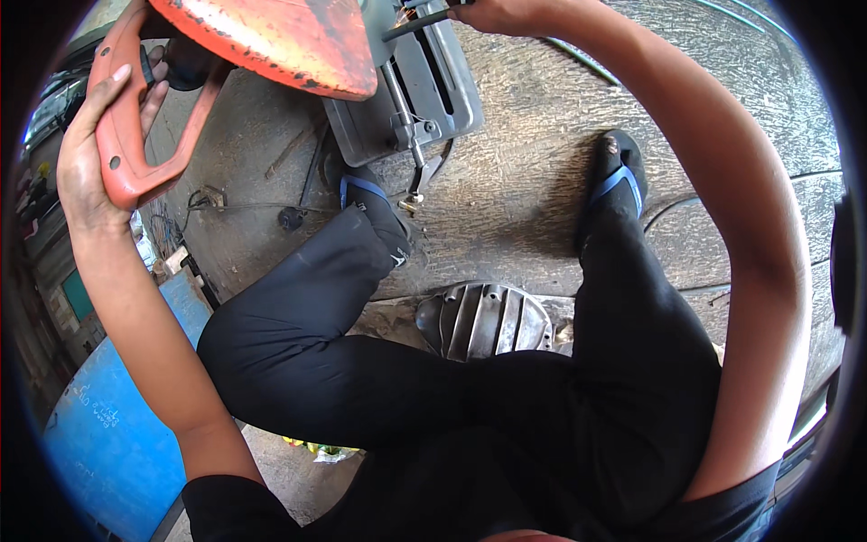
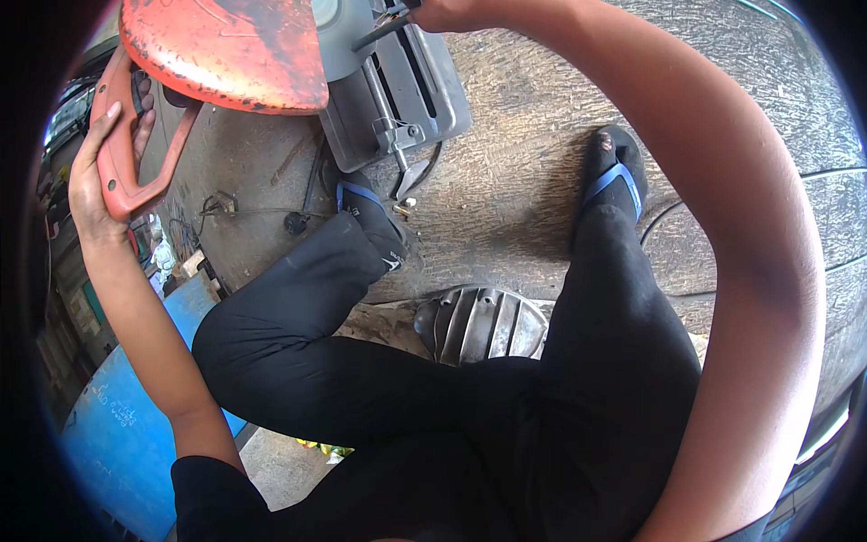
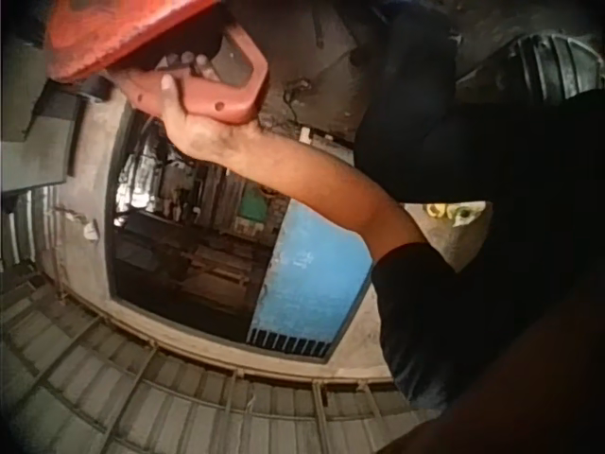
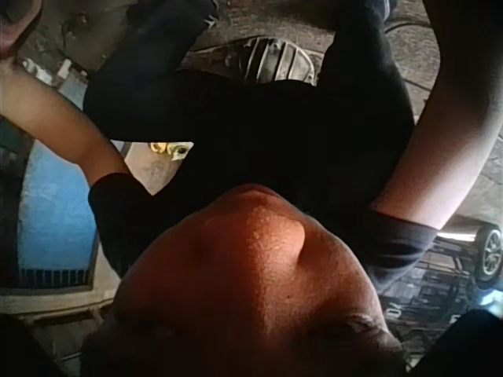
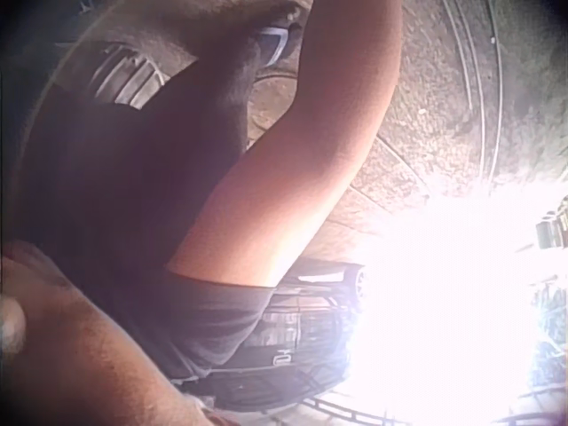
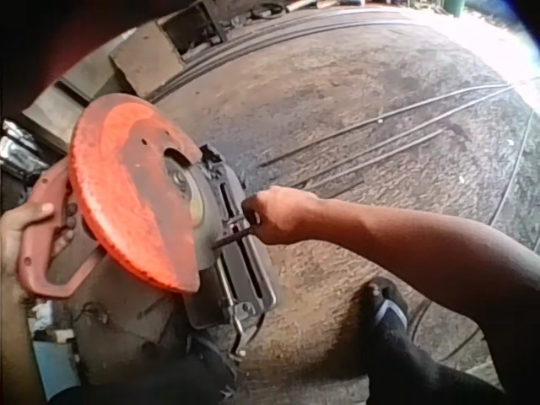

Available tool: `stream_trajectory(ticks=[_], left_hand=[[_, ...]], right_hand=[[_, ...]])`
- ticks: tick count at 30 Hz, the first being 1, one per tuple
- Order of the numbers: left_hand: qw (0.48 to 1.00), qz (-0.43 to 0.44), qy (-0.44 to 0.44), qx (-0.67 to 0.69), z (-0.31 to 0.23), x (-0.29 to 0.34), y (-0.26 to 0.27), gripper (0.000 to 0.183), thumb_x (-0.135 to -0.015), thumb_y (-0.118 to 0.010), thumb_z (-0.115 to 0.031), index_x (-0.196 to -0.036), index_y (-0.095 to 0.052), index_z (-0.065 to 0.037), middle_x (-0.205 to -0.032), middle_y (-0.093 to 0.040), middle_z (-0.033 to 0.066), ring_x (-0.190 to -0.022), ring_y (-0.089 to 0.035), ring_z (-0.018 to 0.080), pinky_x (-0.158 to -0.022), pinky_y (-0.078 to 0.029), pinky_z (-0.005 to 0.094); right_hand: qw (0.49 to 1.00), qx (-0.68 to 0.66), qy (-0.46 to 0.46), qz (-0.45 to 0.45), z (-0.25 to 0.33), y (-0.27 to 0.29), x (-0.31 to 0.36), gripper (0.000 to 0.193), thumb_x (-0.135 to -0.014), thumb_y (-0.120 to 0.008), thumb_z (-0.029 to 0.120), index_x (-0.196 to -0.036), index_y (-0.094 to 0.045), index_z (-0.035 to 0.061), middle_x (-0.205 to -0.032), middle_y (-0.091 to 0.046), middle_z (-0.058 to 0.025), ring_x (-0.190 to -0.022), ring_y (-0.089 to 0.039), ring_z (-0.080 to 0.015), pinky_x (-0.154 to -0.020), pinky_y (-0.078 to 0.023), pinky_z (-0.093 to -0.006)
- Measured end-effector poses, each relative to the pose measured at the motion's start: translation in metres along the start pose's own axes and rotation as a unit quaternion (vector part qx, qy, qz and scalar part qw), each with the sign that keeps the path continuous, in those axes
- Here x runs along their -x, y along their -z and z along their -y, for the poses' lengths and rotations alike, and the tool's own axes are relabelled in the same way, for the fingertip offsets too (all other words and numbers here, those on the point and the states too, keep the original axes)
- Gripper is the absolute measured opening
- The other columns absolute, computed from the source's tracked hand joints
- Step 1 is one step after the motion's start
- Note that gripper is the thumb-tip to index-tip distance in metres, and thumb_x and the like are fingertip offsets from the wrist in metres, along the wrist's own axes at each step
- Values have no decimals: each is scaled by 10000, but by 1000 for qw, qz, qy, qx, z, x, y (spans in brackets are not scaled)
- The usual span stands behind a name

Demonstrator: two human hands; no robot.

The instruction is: Cutting and deburring metal bars using a chop saw.

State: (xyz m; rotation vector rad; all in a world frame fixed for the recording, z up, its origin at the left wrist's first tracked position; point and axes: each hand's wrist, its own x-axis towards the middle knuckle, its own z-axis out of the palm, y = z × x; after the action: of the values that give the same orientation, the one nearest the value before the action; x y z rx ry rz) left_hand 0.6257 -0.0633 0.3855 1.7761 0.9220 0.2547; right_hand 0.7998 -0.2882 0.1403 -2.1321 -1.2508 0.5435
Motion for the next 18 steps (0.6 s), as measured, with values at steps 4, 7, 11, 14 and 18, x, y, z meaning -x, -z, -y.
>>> stream_trajectory(ticks=[4, 7, 11, 14, 18], left_hand=[[1000, -5, -14, -8, 0, 3, -4, 514, -869, -643, -119, -1308, -447, 60, -1196, -562, 149, -1057, -578, 271, -946, -497, 358], [1000, -3, -7, -9, 0, 3, -4, 511, -871, -640, -122, -1309, -449, 58, -1180, -567, 149, -1057, -576, 269, -942, -499, 362], [1000, -13, -12, -11, 2, 2, -5, 503, -878, -630, -128, -1309, -451, 56, -1168, -571, 148, -1055, -575, 267, -943, -498, 364], [1000, -14, -17, -12, 2, 3, -6, 497, -880, -627, -128, -1308, -453, 56, -1165, -571, 147, -1052, -575, 268, -943, -498, 365], [1000, -6, -24, -11, 2, 2, -4, 504, -875, -633, -124, -1310, -452, 55, -1177, -566, 145, -1057, -575, 267, -951, -494, 365]], right_hand=[[1000, 4, 2, -7, 4, 2, 4, 226, -796, -615, 255, -848, -639, 36, -811, -666, -218, -810, -643, -416, -702, -513, -484], [1000, 5, -3, -12, 6, 3, 5, 216, -797, -611, 254, -836, -633, 43, -797, -663, -216, -796, -640, -420, -689, -511, -486], [1000, 26, -3, -11, 11, 7, 7, 192, -795, -602, 244, -841, -633, 60, -791, -661, -210, -795, -637, -420, -687, -506, -491], [1000, 24, 0, -15, 12, 10, 10, 180, -789, -595, 231, -852, -634, 67, -800, -662, -203, -807, -637, -415, -692, -503, -495], [999, 44, 5, -22, 15, 10, 8, 173, -784, -587, 220, -863, -633, 73, -816, -665, -200, -825, -638, -409, -702, -502, -495]])
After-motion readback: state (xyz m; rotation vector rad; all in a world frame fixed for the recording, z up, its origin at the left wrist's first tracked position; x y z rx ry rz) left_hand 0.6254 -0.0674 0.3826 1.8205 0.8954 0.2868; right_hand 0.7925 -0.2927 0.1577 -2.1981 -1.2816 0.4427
